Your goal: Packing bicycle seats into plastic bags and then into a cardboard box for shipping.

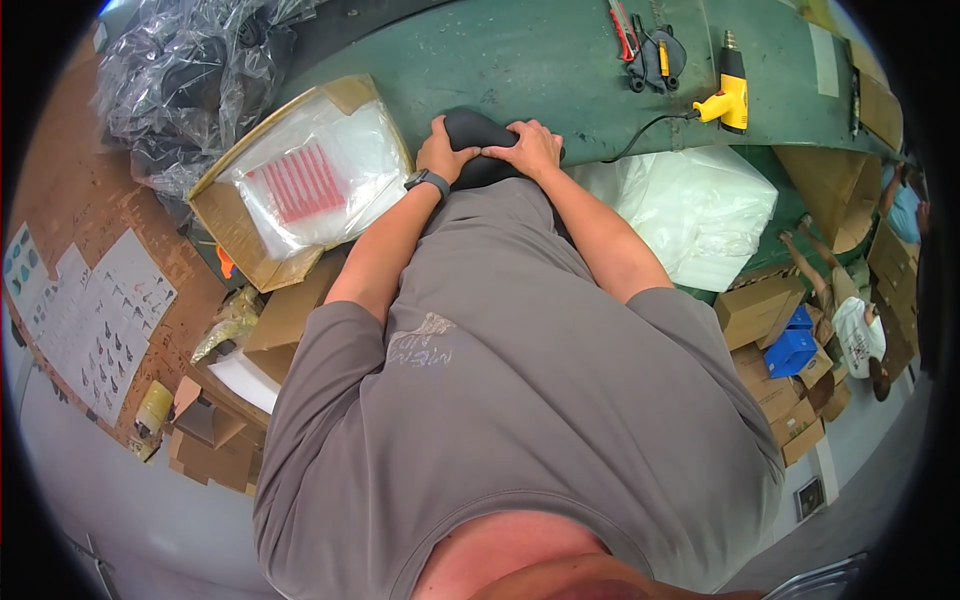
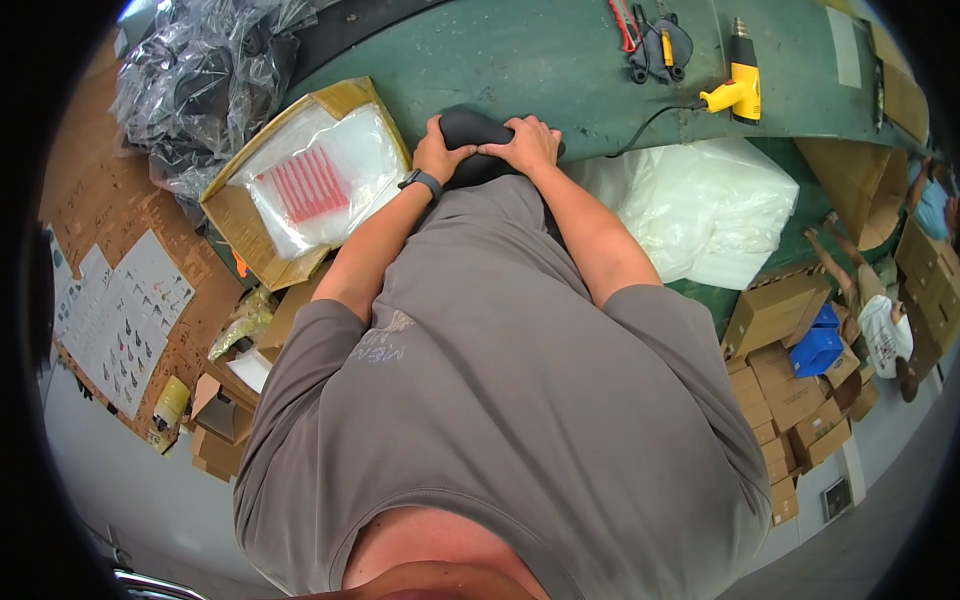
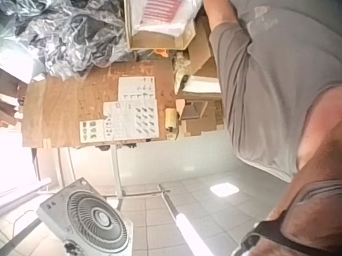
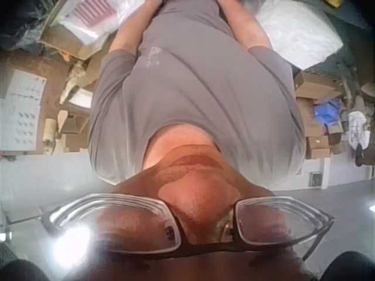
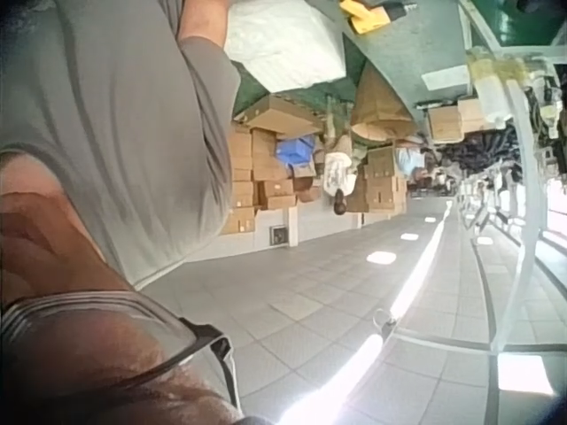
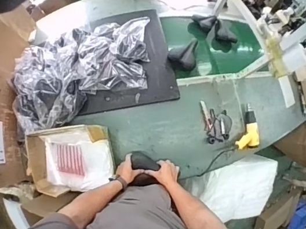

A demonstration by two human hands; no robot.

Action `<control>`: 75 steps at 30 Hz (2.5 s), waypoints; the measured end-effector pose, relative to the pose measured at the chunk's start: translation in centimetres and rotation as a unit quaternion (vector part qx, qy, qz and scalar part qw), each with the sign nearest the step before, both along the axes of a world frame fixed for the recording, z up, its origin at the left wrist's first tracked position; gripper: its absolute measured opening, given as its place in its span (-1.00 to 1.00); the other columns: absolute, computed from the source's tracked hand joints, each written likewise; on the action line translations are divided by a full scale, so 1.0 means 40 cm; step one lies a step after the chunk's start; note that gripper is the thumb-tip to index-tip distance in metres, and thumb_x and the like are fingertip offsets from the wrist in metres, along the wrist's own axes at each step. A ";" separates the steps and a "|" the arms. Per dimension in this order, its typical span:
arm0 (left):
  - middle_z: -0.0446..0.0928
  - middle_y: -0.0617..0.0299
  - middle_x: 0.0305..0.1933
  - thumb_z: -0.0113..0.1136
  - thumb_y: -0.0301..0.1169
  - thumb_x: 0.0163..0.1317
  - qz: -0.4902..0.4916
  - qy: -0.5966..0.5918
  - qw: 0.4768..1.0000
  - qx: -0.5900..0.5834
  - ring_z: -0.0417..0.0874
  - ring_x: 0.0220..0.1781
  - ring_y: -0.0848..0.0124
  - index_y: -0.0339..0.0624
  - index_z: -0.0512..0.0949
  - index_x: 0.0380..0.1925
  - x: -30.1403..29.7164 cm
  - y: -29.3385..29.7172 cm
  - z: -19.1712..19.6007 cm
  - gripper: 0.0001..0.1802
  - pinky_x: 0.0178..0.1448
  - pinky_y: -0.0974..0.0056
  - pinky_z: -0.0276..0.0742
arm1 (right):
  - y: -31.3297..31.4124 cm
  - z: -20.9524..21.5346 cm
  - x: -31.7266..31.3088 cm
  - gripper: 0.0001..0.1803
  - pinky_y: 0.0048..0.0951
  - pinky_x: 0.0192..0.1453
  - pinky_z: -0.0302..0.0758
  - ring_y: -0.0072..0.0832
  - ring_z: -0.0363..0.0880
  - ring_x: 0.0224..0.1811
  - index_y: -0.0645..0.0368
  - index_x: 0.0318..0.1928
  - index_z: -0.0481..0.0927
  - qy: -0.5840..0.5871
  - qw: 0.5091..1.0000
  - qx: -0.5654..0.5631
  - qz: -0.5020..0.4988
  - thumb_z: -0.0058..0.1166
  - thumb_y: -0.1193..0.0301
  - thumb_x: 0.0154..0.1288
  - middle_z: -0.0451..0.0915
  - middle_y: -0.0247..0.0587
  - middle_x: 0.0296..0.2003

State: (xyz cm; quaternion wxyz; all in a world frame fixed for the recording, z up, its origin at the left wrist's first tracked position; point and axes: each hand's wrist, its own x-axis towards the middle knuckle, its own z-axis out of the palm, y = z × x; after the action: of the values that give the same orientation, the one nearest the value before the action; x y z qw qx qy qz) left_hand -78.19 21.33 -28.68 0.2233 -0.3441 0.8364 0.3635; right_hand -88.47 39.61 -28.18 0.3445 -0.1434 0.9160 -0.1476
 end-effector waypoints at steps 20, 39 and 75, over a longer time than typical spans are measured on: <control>0.73 -0.24 0.03 0.66 -0.20 0.08 -0.006 0.041 0.977 0.209 0.80 0.07 0.12 -0.51 0.49 0.22 0.057 -0.094 -0.066 -0.17 0.17 0.15 0.69 | 0.064 0.020 -0.044 0.01 -0.06 0.39 0.39 -0.22 0.66 0.28 -0.03 0.23 0.73 -0.108 0.993 0.049 0.030 0.46 -0.41 -0.17 0.75 -0.20 0.13; 0.74 -0.17 -0.05 0.67 -0.09 0.01 -0.031 0.016 0.994 0.108 0.79 0.03 0.05 -0.43 0.58 0.13 0.057 -0.091 -0.027 -0.19 0.15 0.09 0.67 | 0.121 -0.029 -0.053 0.02 -0.09 0.45 0.41 -0.16 0.63 0.29 0.03 0.32 0.63 -0.169 0.984 -0.043 -0.036 0.54 -0.28 -0.10 0.70 -0.08 0.18; 0.63 -0.24 0.24 0.44 -0.35 0.30 0.153 0.078 0.952 0.252 0.72 0.23 0.17 -0.52 0.35 0.42 0.182 -0.180 0.062 -0.22 0.29 0.18 0.65 | 0.181 -0.073 -0.020 -0.17 -0.20 0.23 0.59 -0.17 0.72 0.08 0.17 0.18 0.71 -0.082 0.968 -0.190 -0.142 0.46 -0.22 0.11 0.76 -0.06 0.01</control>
State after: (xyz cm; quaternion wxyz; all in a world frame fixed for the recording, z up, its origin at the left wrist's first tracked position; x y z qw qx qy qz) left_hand -70.92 14.13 -26.22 0.1790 -0.3709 0.6694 0.6183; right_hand -89.26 46.85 -31.12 0.3608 -0.0624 0.8504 -0.3778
